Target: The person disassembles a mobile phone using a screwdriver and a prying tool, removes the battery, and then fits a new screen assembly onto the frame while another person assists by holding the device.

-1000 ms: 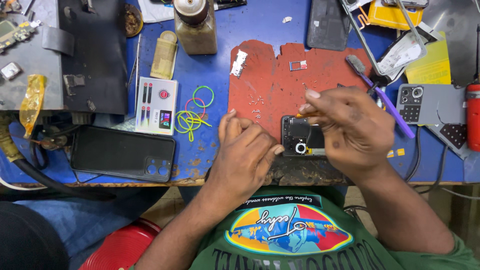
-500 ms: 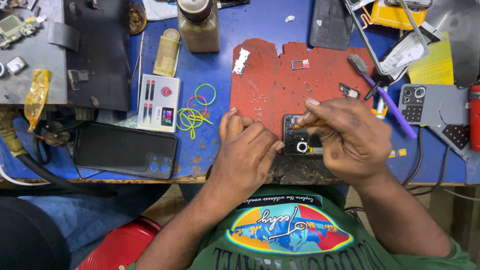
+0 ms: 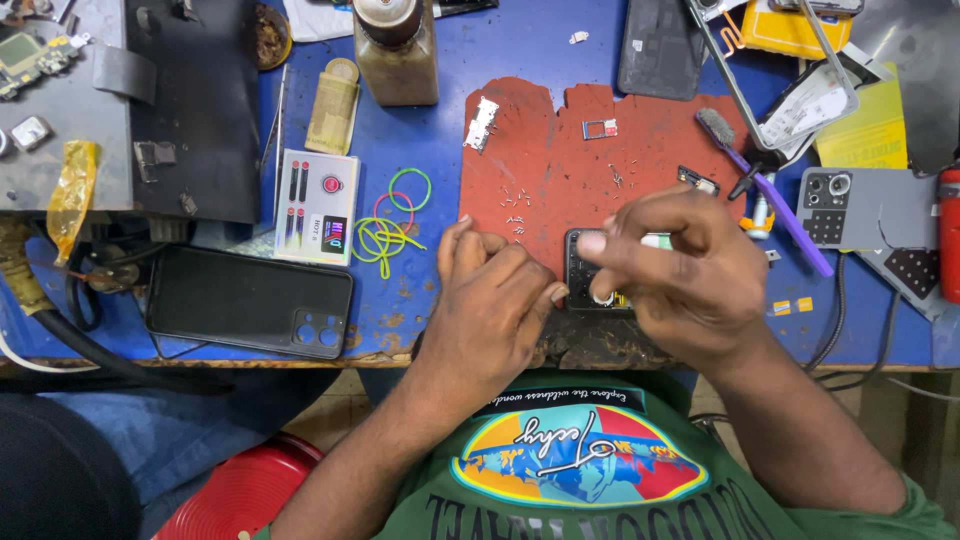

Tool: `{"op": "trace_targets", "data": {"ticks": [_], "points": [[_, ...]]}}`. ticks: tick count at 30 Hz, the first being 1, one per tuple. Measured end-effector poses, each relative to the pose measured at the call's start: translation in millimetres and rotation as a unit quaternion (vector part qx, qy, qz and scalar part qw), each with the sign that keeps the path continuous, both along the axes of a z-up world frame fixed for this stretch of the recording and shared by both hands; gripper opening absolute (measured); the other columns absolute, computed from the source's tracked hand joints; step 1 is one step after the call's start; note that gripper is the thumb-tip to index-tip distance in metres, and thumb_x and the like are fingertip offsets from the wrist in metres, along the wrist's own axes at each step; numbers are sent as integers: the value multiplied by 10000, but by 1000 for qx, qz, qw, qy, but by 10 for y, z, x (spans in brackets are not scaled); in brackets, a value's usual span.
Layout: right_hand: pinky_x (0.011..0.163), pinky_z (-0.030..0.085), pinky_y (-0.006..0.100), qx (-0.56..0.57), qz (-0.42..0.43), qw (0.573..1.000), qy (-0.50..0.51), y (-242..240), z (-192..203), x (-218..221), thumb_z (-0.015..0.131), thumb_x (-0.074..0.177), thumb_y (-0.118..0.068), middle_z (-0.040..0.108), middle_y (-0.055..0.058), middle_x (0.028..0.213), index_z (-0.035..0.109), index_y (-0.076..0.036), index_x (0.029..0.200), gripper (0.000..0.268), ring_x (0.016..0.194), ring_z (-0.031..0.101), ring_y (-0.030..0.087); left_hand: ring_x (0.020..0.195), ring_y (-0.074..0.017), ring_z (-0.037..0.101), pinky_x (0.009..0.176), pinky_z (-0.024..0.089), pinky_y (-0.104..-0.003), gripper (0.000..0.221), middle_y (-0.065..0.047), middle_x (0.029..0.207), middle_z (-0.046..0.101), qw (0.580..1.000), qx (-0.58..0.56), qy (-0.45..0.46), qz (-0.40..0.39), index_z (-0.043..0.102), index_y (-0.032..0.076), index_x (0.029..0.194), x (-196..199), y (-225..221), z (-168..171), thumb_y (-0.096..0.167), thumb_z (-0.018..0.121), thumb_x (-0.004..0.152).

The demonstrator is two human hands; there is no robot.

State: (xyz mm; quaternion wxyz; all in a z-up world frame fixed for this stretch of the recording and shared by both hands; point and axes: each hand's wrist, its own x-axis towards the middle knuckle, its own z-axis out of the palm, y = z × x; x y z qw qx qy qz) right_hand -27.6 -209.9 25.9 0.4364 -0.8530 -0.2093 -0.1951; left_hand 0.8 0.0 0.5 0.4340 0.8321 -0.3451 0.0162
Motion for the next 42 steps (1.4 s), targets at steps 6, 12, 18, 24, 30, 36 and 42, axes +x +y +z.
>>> {"op": "trace_targets", "data": {"ticks": [6, 12, 18, 24, 30, 36, 42], "points": [[718, 624, 245, 59, 14, 997, 37, 54, 9, 32, 595, 801, 293, 552, 134, 1084, 665, -70, 1206, 548, 885, 645, 166, 967, -287, 538, 1142, 318, -616, 127, -64, 913, 556, 1000, -3, 6, 1, 646, 67, 913, -2, -3, 1, 162, 731, 928], [709, 614, 253, 19, 4, 999, 34, 24, -10, 26, 612, 747, 281, 609, 141, 1065, 639, -61, 1245, 605, 871, 654, 210, 984, -294, 539, 1142, 314, -617, 130, -67, 922, 558, 1000, 1, -1, 4, 647, 65, 919, -5, -3, -5, 169, 722, 938], [731, 621, 245, -3, -11, 1000, 23, -38, -48, -70, 558, 750, 289, 653, 122, 1076, 663, -41, 1288, 640, 908, 714, 178, 985, -294, 534, 1148, 309, -617, 115, -67, 916, 559, 1000, 5, -4, 1, 655, 69, 921, -3, -3, 1, 166, 713, 943], [770, 651, 232, 37, -36, 999, 8, -32, -36, -99, 589, 866, 287, 648, 141, 1120, 643, -20, 1297, 532, 913, 730, 163, 983, -301, 527, 1151, 299, -615, 123, -73, 911, 559, 1000, 15, -3, -2, 663, 64, 923, -6, -4, 2, 176, 706, 949], [802, 662, 315, 55, -66, 996, -7, -45, 51, -101, 563, 837, 283, 603, 182, 1079, 586, 25, 1226, 468, 967, 720, 258, 980, -300, 525, 1148, 304, -608, 127, -71, 913, 562, 1000, 16, -7, 2, 665, 65, 929, -15, -9, -13, 184, 705, 950], [856, 640, 350, 131, -118, 981, -80, -325, -154, -249, 647, 1059, 170, 620, 122, 1119, 582, -29, 1374, 378, 950, 725, 217, 1002, -295, 535, 1136, 311, -598, 116, -74, 915, 553, 1000, 12, -19, 4, 636, 66, 933, 9, -21, 60, 165, 682, 974], [900, 629, 361, 220, -170, 957, -83, -666, -451, -583, 684, 1145, 127, 585, 79, 1095, 557, -58, 1424, 358, 923, 662, 203, 974, -300, 521, 1061, 356, -572, 132, -82, 915, 555, 988, 90, -120, -19, 606, 66, 933, 235, -195, 277, 168, 658, 999]]}}
